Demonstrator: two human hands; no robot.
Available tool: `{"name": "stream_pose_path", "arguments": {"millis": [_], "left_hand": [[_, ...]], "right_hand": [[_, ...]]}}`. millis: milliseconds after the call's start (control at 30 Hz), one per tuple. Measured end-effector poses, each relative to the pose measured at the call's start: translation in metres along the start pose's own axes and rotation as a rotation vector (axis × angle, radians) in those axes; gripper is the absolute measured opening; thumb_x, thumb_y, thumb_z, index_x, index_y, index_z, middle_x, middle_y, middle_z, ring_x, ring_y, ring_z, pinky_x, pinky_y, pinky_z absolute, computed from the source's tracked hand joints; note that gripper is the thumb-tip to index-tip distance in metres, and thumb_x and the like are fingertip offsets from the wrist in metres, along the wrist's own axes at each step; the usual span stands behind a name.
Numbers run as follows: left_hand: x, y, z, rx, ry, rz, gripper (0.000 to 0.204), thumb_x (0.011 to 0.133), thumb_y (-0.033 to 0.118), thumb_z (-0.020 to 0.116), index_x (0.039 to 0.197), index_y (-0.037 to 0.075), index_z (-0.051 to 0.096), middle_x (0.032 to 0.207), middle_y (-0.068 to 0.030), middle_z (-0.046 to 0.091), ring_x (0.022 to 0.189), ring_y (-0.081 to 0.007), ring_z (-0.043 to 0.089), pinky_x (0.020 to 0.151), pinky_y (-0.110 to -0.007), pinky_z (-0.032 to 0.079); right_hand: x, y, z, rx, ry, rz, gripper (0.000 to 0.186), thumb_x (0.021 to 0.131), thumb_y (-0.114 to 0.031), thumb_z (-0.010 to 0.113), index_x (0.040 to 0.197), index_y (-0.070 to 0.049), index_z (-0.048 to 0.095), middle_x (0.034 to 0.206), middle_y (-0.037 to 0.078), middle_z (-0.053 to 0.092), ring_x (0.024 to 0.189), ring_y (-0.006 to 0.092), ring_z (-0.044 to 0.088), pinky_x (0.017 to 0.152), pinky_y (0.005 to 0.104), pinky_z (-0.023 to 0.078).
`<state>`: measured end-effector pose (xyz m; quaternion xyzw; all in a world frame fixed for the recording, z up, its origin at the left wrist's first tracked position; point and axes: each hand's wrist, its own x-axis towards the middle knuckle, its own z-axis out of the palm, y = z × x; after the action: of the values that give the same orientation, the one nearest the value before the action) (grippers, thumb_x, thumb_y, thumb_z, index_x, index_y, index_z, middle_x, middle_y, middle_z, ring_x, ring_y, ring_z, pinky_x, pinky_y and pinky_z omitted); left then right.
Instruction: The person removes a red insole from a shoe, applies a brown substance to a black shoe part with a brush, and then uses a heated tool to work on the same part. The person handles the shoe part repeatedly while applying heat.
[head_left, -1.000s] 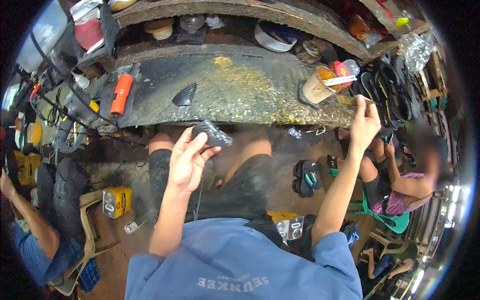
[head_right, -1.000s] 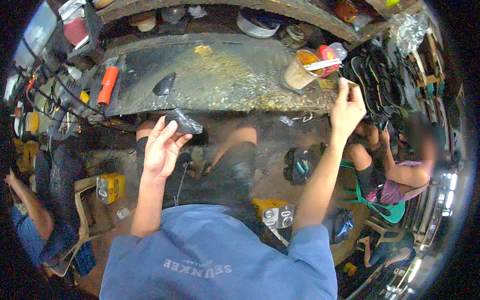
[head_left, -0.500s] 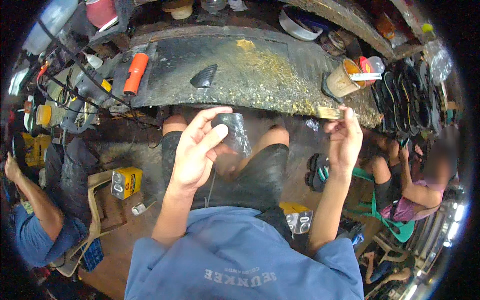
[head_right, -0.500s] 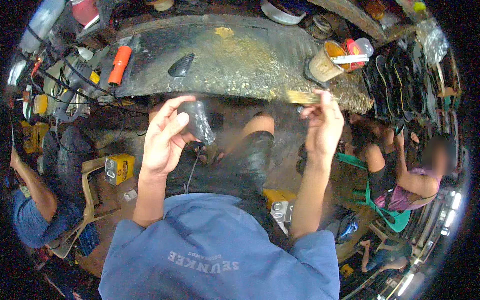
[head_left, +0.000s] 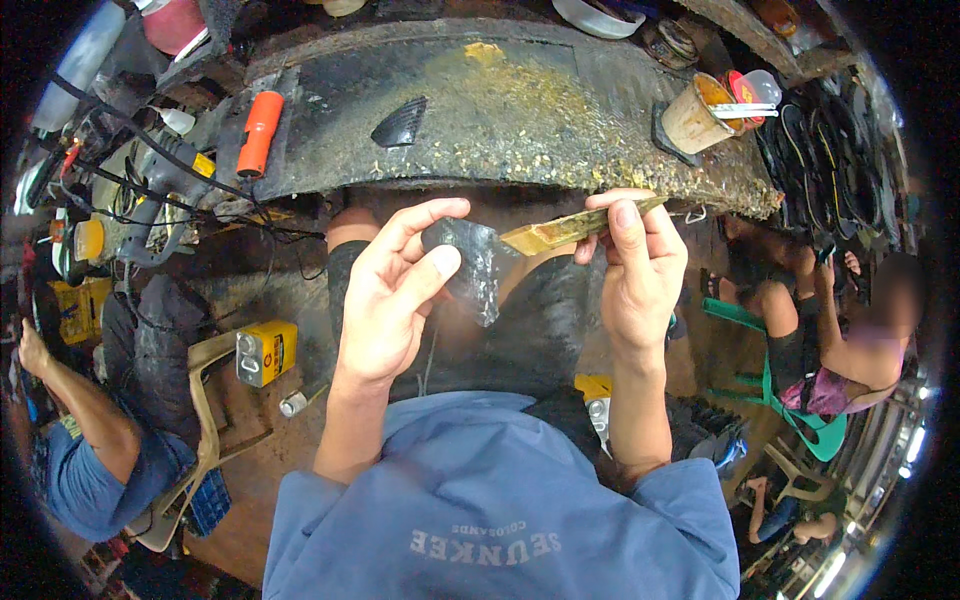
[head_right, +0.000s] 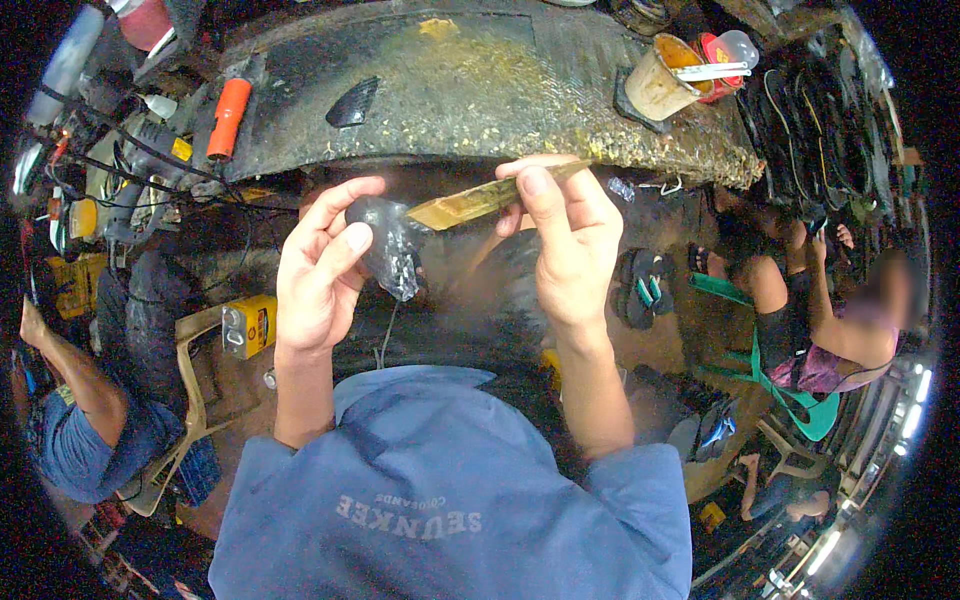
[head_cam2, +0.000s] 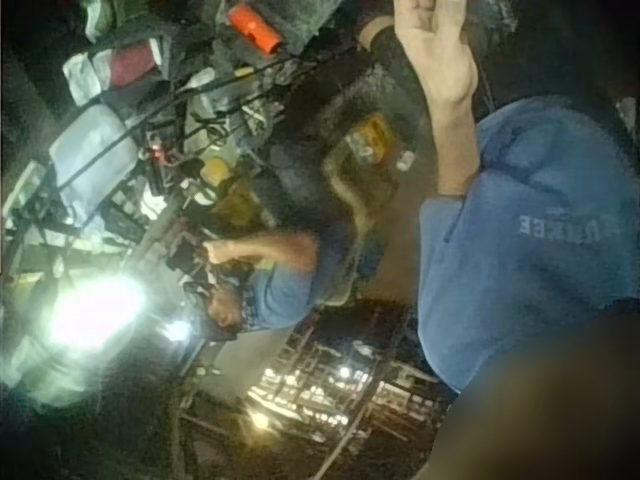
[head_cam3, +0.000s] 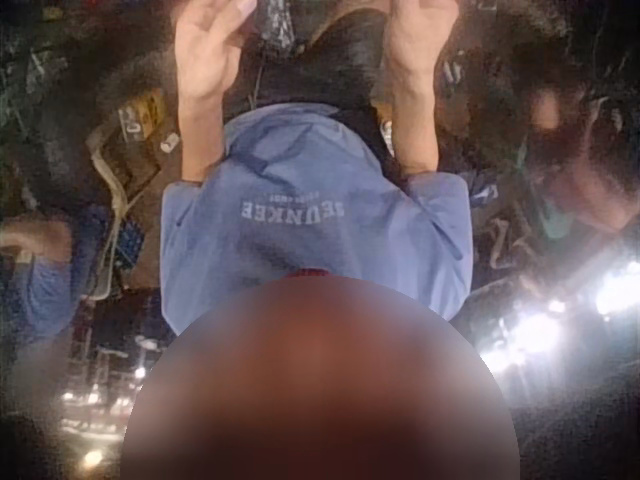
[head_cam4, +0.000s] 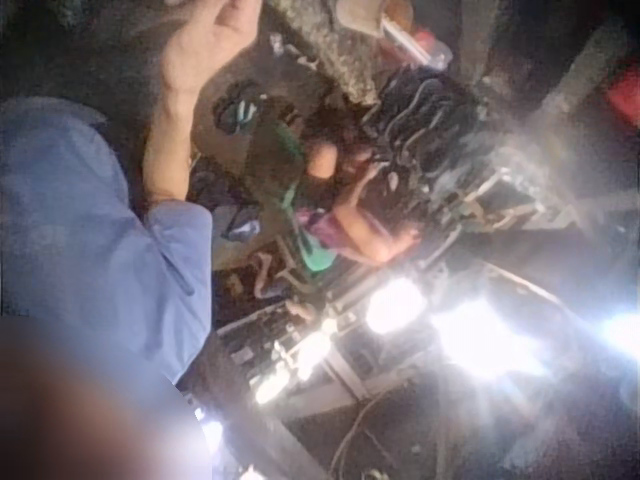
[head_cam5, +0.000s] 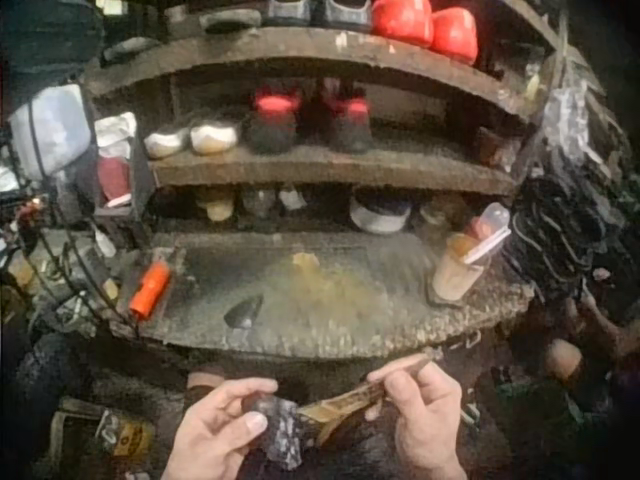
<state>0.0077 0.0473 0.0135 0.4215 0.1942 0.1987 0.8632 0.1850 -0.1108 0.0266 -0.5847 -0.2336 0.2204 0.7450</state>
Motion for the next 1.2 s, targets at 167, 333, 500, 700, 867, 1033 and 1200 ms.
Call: {"name": "stream_pose_path", "arguments": {"millis": [167,333,500,700,867,1033,1200], "left_hand": [[-0.002,-0.001,0.001,-0.005,-0.02,-0.008,0.044,0.105,0.003,0.065,0.148,-0.001,0.056,0.119,-0.0055,0.072,0.102,-0.0083,0.069,0.086,-0.022,0.054],[-0.004,0.0,0.0,-0.022,-0.011,0.008,0.043,0.105,0.002,0.064,0.148,-0.002,0.056,0.12,-0.0067,0.072,0.101,-0.0091,0.069,0.087,-0.024,0.055],[-0.006,0.001,0.002,-0.036,0.002,0.003,0.043,0.105,0.003,0.065,0.147,-0.002,0.057,0.121,-0.0068,0.072,0.101,-0.0088,0.069,0.087,-0.024,0.056],[-0.004,0.002,0.002,0.028,0.027,0.017,0.042,0.106,0.003,0.065,0.147,-0.001,0.057,0.121,-0.0065,0.071,0.103,-0.0085,0.068,0.088,-0.024,0.056],[-0.004,-0.002,0.003,0.07,0.034,0.046,0.041,0.106,0.002,0.064,0.146,-0.001,0.058,0.121,-0.0061,0.071,0.103,-0.0081,0.067,0.088,-0.024,0.056],[-0.003,-0.003,0.004,0.102,0.044,0.06,0.041,0.106,0.002,0.063,0.146,-0.001,0.058,0.12,-0.0063,0.071,0.102,-0.008,0.067,0.087,-0.024,0.056],[-0.003,-0.002,0.004,0.085,0.054,0.021,0.04,0.106,0.002,0.063,0.146,-0.001,0.058,0.119,-0.0062,0.071,0.1,-0.0081,0.068,0.084,-0.023,0.056]], "right_hand": [[-0.003,0.003,0.0,-0.025,0.004,-0.042,0.021,0.109,-0.019,0.067,0.115,0.001,0.073,0.106,0.009,0.077,0.074,0.0126,0.067,0.07,0.0271,0.055],[-0.004,0.006,0.002,-0.04,-0.005,-0.149,0.019,0.109,-0.016,0.067,0.116,0.001,0.073,0.108,0.01,0.077,0.075,0.0133,0.068,0.071,0.0273,0.056],[-0.009,0.007,0.002,-0.085,-0.016,-0.243,0.016,0.108,-0.011,0.067,0.115,0.002,0.072,0.107,0.012,0.077,0.078,0.0139,0.069,0.073,0.0271,0.057],[-0.013,0.009,-0.002,-0.121,-0.122,-0.38,0.014,0.105,-0.005,0.068,0.114,0.005,0.072,0.104,0.015,0.079,0.079,0.0144,0.069,0.073,0.0269,0.056],[-0.015,0.008,-0.003,-0.123,-0.128,-0.381,0.013,0.104,-0.004,0.068,0.113,0.006,0.073,0.102,0.016,0.079,0.079,0.0165,0.069,0.074,0.0286,0.056],[-0.014,0.01,0.001,-0.122,-0.194,-0.45,0.014,0.102,-0.006,0.072,0.108,0.007,0.074,0.098,0.017,0.079,0.082,0.0229,0.073,0.077,0.0332,0.058],[-0.013,0.011,-0.001,-0.144,-0.185,-0.481,0.015,0.099,-0.009,0.076,0.103,0.005,0.077,0.094,0.018,0.08,0.085,0.0268,0.075,0.078,0.0362,0.059]]}}
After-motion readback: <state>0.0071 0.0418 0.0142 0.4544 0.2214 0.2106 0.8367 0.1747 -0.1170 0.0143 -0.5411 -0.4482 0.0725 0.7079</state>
